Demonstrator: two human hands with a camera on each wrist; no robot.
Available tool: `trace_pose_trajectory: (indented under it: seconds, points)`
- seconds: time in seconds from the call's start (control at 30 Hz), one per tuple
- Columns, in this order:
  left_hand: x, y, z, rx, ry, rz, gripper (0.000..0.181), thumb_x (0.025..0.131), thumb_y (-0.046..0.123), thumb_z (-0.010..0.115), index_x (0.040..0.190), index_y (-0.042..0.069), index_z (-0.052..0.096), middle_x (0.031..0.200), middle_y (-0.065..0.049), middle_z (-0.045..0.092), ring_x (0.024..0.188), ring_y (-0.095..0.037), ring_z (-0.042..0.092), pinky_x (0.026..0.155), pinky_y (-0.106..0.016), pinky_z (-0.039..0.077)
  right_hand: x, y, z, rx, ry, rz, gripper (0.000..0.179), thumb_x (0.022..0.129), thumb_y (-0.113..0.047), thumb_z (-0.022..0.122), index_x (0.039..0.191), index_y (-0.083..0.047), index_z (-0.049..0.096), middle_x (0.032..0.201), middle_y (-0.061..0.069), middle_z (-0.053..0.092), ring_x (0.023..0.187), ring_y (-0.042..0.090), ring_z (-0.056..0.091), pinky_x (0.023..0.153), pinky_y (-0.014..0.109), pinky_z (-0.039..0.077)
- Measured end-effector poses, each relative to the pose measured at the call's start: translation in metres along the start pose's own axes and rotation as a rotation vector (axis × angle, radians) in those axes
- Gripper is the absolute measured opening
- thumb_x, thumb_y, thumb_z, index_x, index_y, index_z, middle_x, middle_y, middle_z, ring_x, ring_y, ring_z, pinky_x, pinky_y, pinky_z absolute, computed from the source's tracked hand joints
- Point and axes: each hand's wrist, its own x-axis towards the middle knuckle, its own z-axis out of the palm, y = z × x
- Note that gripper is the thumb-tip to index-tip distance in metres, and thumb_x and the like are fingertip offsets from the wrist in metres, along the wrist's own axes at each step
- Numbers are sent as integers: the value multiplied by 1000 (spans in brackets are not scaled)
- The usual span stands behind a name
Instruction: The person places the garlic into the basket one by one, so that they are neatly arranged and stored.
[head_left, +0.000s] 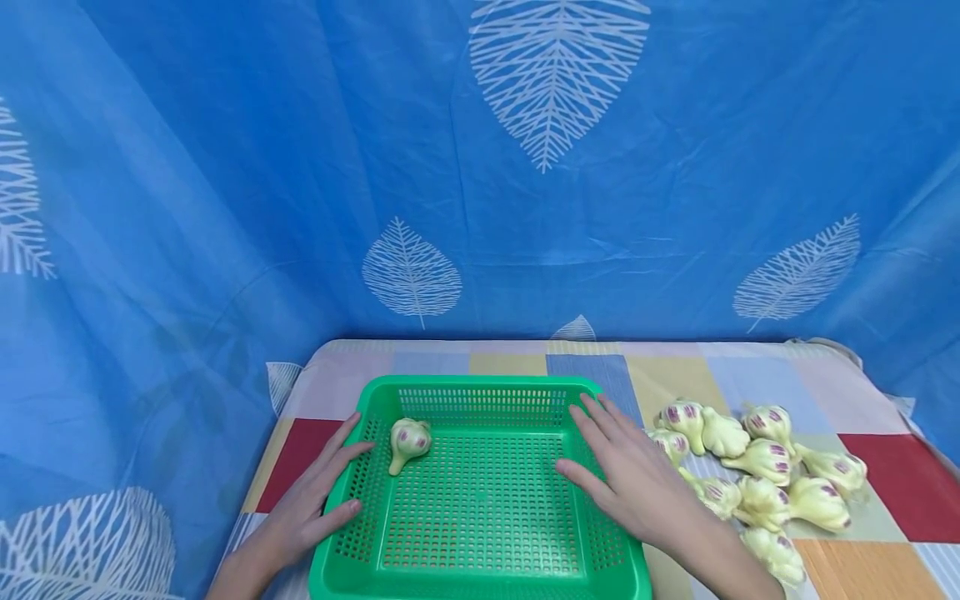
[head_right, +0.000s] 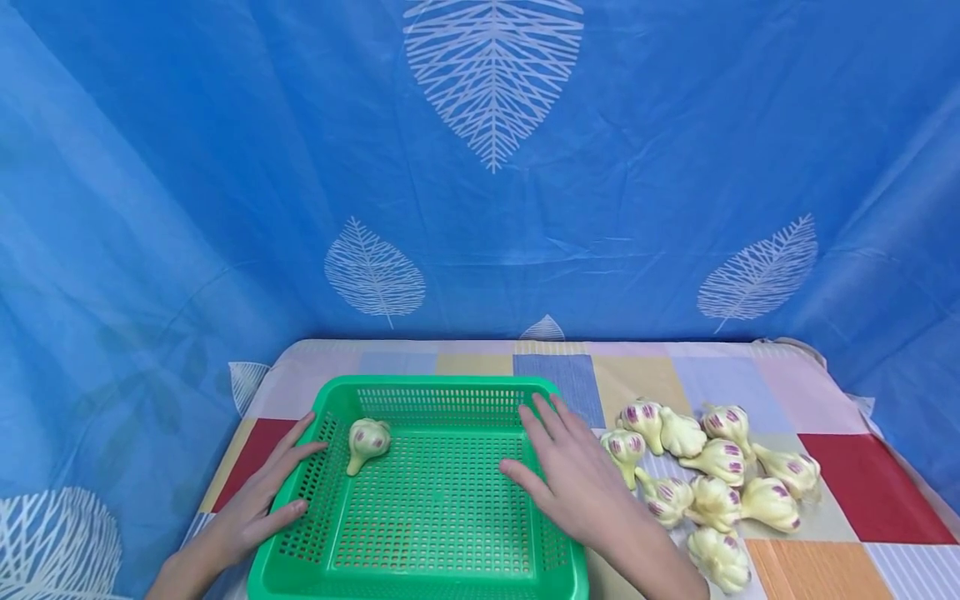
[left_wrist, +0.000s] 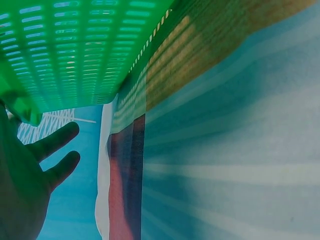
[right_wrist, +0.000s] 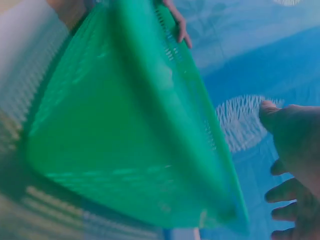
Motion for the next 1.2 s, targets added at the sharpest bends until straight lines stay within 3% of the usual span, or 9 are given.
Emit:
trace_pose_trajectory:
  seconds: [0.27,0.5,0.63,0.73,0.83,0.97,1.1,1.2]
  points:
    - [1,1,1,2,10,6,67,90,14,67,151,10,42,167,-9,12,147,-11,21,92,-35,54,-34,22,6,78,106,118,68,101,-42,60,153,-3,40,158,20,35,147,42,24,106,67,31]
    - [2,1,3,8,5,7,66,90,13,66,151,10,42,167,-9,11,147,-12,21,95,-35,52,-77,56,15,193,254,189,67,99,-26,67,157,-13,36,156,19,38,144,43,31,109,64,28]
    - [1,2,2,15,7,-2,66,90,12,66,151,11,42,167,-8,11,147,-10,21,95,-35,52,-99,76,24,200,399,202,74,90,-15,77,155,-13,41,149,23,46,146,15,31,117,31,24]
    - [0,3,0,23,0,-11,67,90,12,67,152,11,41,168,-8,11,147,-9,18,95,-35,52,-113,87,28,182,514,221,76,82,-8,83,149,-8,48,141,26,52,135,-11,28,104,5,16]
    - [0,2,0,27,-4,-10,68,90,12,67,152,10,40,167,-9,11,148,-8,17,93,-34,53,-127,96,30,188,574,277,79,77,-2,85,147,-4,49,136,29,55,128,-18,29,100,3,18]
    - [1,1,-1,29,2,-7,69,89,12,67,153,11,40,167,-8,11,148,-9,17,93,-34,53,-147,105,32,205,584,452,81,79,-6,85,150,-4,46,136,29,54,133,-7,34,93,0,20]
    - [1,-1,0,36,8,-1,70,88,12,68,152,10,40,167,-8,11,147,-9,18,91,-34,54,-168,120,35,306,508,697,84,88,-20,81,155,-1,35,147,32,43,144,20,31,92,-4,18]
    - [1,-1,1,30,7,1,70,88,13,68,152,9,40,167,-9,11,147,-7,18,88,-34,55,-183,136,41,389,453,848,90,91,-31,77,157,3,25,152,35,34,147,24,25,93,-4,17]
